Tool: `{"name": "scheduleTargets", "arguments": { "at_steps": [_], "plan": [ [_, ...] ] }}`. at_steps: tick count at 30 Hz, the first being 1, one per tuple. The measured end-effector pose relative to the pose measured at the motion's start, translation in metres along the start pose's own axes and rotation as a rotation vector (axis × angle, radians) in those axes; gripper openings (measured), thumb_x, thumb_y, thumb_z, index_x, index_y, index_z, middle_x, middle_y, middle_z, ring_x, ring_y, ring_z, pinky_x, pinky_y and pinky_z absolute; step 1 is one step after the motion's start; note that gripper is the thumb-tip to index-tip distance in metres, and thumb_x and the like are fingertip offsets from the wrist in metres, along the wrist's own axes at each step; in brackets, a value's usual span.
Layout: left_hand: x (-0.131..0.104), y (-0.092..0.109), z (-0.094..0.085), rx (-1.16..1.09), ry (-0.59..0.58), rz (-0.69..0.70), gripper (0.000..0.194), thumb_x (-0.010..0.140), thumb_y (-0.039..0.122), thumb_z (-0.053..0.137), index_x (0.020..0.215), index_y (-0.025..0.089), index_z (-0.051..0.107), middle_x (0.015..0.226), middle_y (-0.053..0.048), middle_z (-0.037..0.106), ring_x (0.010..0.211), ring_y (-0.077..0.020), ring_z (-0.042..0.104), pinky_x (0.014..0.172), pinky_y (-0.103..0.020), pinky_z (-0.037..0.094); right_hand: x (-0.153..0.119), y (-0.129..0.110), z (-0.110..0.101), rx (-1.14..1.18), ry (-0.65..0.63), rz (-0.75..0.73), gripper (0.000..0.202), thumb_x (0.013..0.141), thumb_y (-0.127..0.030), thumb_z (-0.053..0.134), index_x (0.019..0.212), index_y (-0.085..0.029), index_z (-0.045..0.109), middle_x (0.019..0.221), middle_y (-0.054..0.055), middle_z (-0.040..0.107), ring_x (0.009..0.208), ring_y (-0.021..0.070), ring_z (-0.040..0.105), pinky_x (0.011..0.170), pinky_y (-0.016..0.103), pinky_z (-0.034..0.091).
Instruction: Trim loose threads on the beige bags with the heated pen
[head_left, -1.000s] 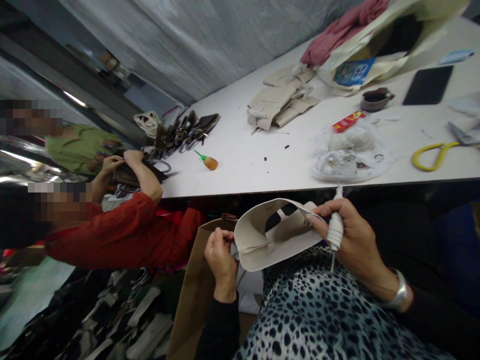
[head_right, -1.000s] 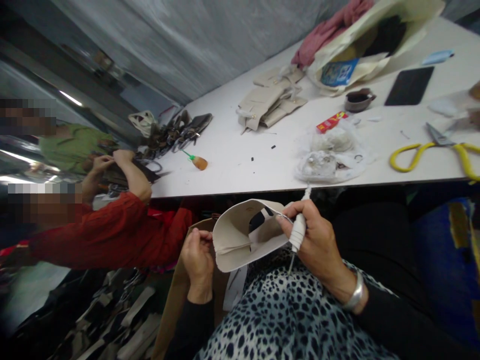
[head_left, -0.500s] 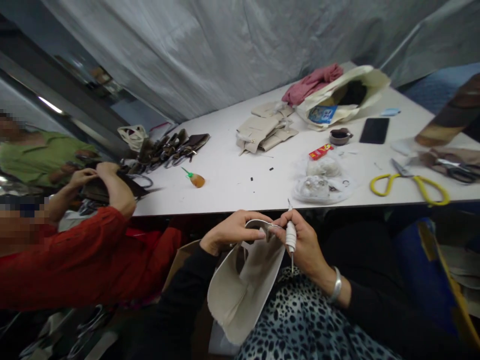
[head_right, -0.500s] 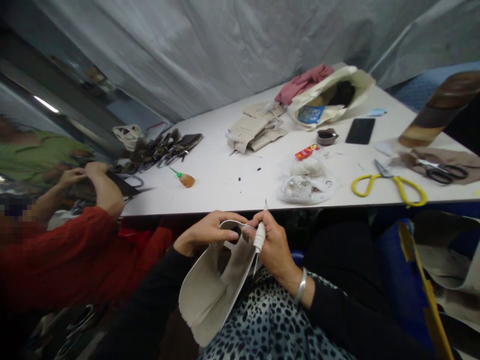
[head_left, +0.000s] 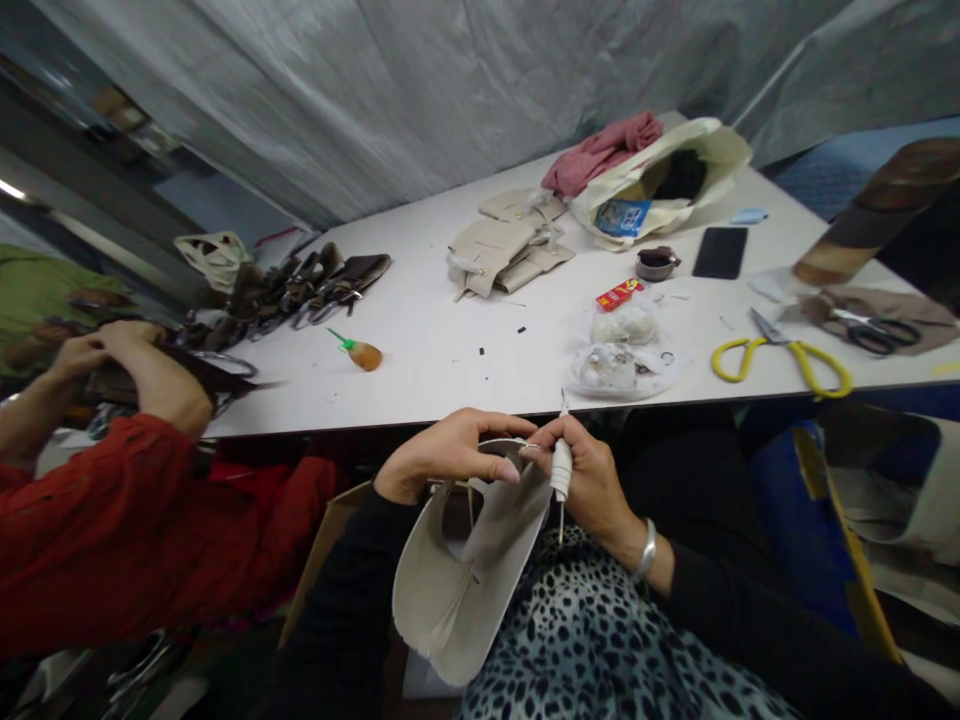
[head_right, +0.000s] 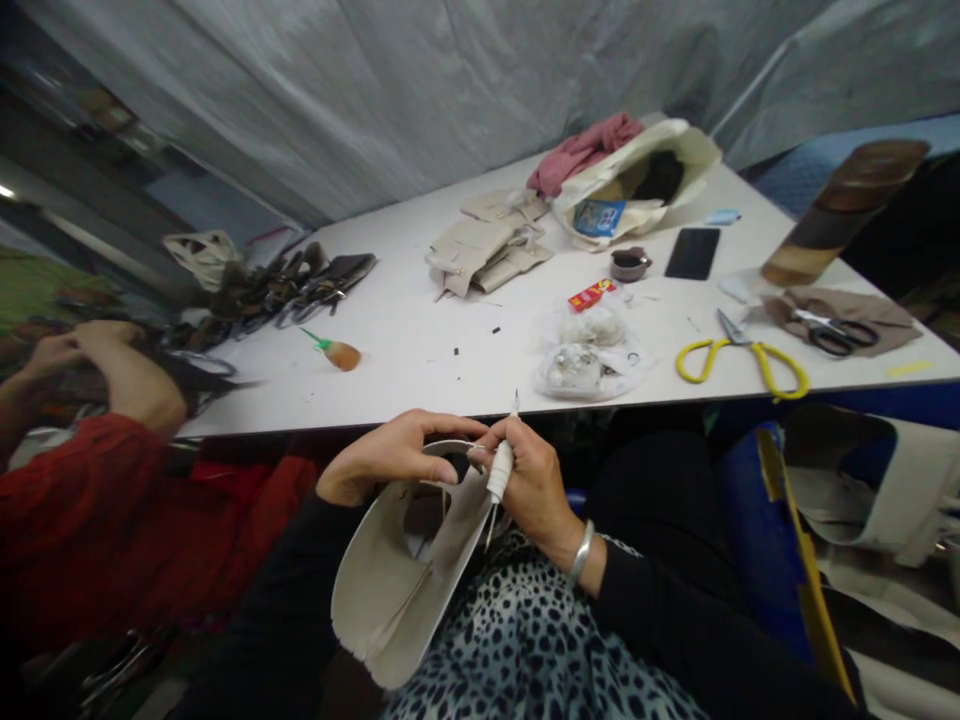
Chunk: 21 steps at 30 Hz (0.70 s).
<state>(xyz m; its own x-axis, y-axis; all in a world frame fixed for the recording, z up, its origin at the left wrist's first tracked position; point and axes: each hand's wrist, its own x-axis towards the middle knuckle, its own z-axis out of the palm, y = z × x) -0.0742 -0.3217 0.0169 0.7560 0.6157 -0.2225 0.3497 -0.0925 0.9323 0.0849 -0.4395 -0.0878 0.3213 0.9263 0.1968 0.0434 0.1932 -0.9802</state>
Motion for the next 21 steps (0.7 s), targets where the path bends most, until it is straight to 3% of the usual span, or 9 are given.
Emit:
{"name": "scheduleTargets", "arguments": {
  "at_steps": [3, 7, 13, 15, 17, 19, 21],
  "plan": [
    [0.011, -0.016, 0.016, -0.024, 0.040, -0.001, 0.049, 0.056, 0.015, 0.091, 0.104, 0.024, 0.087, 0.104, -0.013, 0.083, 0.098, -0.0366, 0.078, 0.089, -0.047, 0.063, 0.003, 0.007, -0.001, -0.048, 0.071, -0.042, 0.014, 0.091, -0.030, 0.076, 0.085, -0.025, 0.065, 0.092, 0.002, 0.071, 0.085, 0.0204, 0.067, 0.078, 0.033, 0.053],
    [0.021, -0.050, 0.037, -0.055, 0.167, -0.015, 0.037, 0.065, 0.019, 0.087, 0.102, 0.019, 0.087, 0.091, -0.014, 0.082, 0.073, -0.0293, 0.076, 0.067, -0.038, 0.062, 0.007, 0.015, -0.004, -0.093, 0.129, -0.040, 0.016, 0.091, -0.031, 0.077, 0.084, -0.025, 0.065, 0.086, 0.000, 0.065, 0.079, 0.0187, 0.063, 0.072, 0.031, 0.050],
    [0.024, -0.081, 0.050, -0.081, 0.317, -0.080, 0.024, 0.072, 0.025, 0.083, 0.094, 0.019, 0.088, 0.084, -0.011, 0.082, 0.071, -0.0256, 0.074, 0.067, -0.033, 0.059, 0.012, 0.020, -0.002, -0.059, 0.122, 0.023, 0.019, 0.095, -0.041, 0.074, 0.088, -0.025, 0.065, 0.087, 0.001, 0.071, 0.078, 0.0187, 0.066, 0.071, 0.030, 0.054],
    [0.022, -0.086, 0.042, -0.120, 0.375, -0.117, 0.020, 0.069, 0.031, 0.084, 0.084, 0.017, 0.087, 0.078, -0.012, 0.080, 0.067, -0.0250, 0.072, 0.062, -0.032, 0.058, 0.013, 0.017, -0.006, 0.017, 0.143, 0.024, 0.017, 0.097, -0.041, 0.072, 0.097, -0.026, 0.066, 0.096, 0.003, 0.077, 0.088, 0.0207, 0.073, 0.080, 0.032, 0.059],
    [0.019, -0.088, 0.023, -0.190, 0.469, -0.160, 0.019, 0.063, 0.032, 0.087, 0.073, 0.016, 0.084, 0.072, -0.012, 0.077, 0.061, -0.0221, 0.068, 0.055, -0.029, 0.054, 0.013, 0.013, -0.015, 0.106, 0.182, 0.020, 0.021, 0.099, -0.043, 0.071, 0.109, -0.026, 0.064, 0.113, 0.006, 0.079, 0.097, 0.0223, 0.077, 0.082, 0.033, 0.062],
    [0.014, -0.085, -0.005, -0.286, 0.562, -0.223, 0.021, 0.056, 0.029, 0.089, 0.070, 0.017, 0.080, 0.062, -0.008, 0.071, 0.050, -0.0168, 0.059, 0.046, -0.024, 0.047, 0.014, 0.011, -0.031, 0.169, 0.231, 0.032, 0.029, 0.101, -0.049, 0.068, 0.117, -0.026, 0.061, 0.120, 0.009, 0.078, 0.092, 0.0222, 0.079, 0.072, 0.031, 0.063],
    [0.012, -0.077, -0.034, -0.382, 0.581, -0.305, 0.025, 0.052, 0.028, 0.090, 0.070, 0.019, 0.077, 0.054, -0.003, 0.063, 0.041, -0.0142, 0.051, 0.039, -0.023, 0.040, 0.015, 0.011, -0.053, 0.183, 0.270, 0.051, 0.038, 0.104, -0.056, 0.061, 0.126, -0.025, 0.059, 0.112, 0.009, 0.079, 0.078, 0.0201, 0.079, 0.060, 0.028, 0.060]
  ]
}}
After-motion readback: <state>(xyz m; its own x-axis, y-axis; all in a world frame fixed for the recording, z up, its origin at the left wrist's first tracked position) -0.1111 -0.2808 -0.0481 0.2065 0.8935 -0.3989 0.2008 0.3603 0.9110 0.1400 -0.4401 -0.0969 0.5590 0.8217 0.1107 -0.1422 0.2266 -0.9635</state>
